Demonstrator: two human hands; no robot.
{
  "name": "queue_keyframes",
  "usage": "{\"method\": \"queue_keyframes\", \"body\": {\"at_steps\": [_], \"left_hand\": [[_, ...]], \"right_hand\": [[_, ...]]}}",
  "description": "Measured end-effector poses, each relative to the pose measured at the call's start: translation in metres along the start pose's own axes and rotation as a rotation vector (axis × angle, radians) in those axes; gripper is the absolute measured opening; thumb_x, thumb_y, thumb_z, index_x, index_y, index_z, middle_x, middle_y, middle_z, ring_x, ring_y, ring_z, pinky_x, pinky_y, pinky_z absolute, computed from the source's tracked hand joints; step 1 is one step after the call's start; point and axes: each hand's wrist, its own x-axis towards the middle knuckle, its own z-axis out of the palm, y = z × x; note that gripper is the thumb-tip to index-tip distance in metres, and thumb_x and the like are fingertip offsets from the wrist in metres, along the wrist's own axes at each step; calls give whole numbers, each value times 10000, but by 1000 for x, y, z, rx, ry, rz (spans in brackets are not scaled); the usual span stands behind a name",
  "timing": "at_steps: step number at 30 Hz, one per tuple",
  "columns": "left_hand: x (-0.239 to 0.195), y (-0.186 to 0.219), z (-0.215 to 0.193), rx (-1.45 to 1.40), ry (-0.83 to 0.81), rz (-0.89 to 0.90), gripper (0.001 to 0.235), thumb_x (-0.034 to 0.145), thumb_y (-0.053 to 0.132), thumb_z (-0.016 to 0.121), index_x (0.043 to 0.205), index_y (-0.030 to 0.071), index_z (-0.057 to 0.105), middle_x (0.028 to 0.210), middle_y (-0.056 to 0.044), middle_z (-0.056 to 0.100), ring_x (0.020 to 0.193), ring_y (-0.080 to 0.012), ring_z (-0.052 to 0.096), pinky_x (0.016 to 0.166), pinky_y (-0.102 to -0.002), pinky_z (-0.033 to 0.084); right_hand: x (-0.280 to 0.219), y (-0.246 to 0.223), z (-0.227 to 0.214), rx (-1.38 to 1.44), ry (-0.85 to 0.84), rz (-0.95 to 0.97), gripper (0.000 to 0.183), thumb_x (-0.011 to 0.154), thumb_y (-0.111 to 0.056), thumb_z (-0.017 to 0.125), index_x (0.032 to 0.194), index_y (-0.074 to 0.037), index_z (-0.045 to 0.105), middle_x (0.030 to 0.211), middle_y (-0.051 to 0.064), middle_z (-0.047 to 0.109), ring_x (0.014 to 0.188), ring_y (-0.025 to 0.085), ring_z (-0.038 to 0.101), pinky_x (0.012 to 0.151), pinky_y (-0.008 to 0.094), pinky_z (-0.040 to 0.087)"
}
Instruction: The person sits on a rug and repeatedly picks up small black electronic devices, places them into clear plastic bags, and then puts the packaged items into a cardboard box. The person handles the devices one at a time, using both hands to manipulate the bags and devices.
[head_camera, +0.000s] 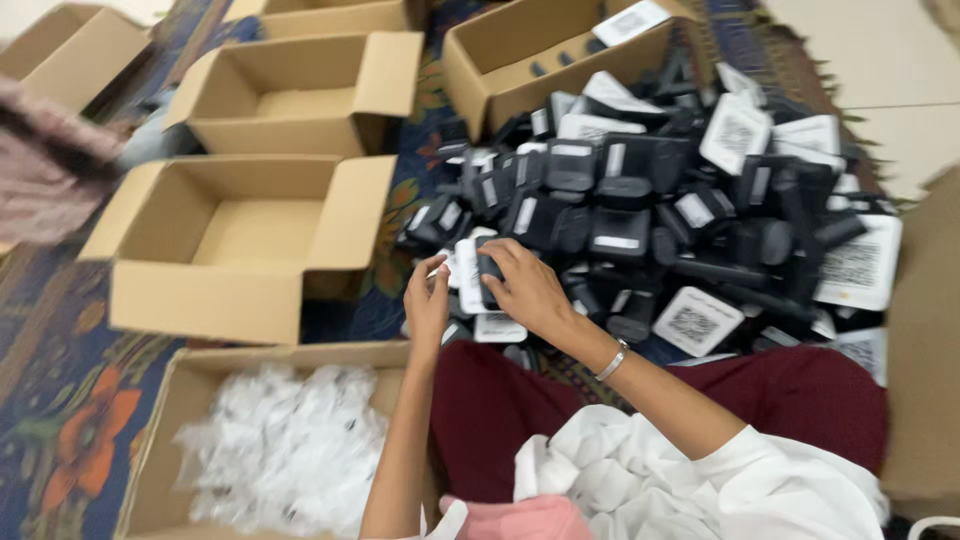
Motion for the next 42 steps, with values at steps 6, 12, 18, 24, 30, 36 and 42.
{"method": "queue_keyframes", "body": {"at_steps": [6,12,18,24,30,36,42], "left_hand": [[-56,-75,-144,212,352,-78,228,998,189,630,1159,51,713,1071,-124,771,957,-236,742,850,-354,567],[-129,-147,-203,456,293,-421,187,965,206,679,1112,98,722,1068,-126,777,937,-274,762,841,-384,578],[-146,-158,-185,772,72,-346,402,841,178,789,1194,30,667,1172,-234,682,1100,-408,632,931,-475,511],[-116,-219,-141,1348,193,71,534,735,177,711,1239,27,618,1265,-321,648,1092,-419,589,917,-535,481],[-103,-227,-151,1163,-1,-286,236,862,108,642,1061,12,721,1125,-232,667,1060,-386,596,900,-494,469],[-105,-97,-185,804,509,-11,289,883,57,601,1140,30,731,1223,-176,692,1183,-370,595,1056,-497,415],[-94,3,-187,-40,739,-115,296,1100,197,491,1273,13,646,1163,-128,702,1061,-226,614,1000,-359,487]], "right_hand": [[-9,-59,149,309,-420,-186,280,912,-112,664,1185,-51,683,1194,135,701,1092,344,671,935,441,544],[-53,-69,223,-267,-1172,-331,415,816,-233,696,1226,-172,709,1063,164,736,1036,352,691,911,483,524],[-53,-70,225,-485,-1282,-359,443,771,-478,791,994,-95,782,999,171,750,993,340,715,865,459,563],[-54,-72,217,-457,-1248,-407,455,739,-485,816,937,-76,796,937,173,754,938,336,730,840,443,572],[-56,-71,209,-349,-1126,-408,435,702,-445,852,860,-45,788,877,188,743,894,360,723,804,446,575],[-51,-79,200,-298,-1070,-412,433,746,-423,848,875,-18,766,878,188,736,894,363,719,801,448,571],[-41,-89,173,490,-634,-21,444,841,-266,754,1207,-23,688,1087,156,759,995,283,735,839,393,581]]}}
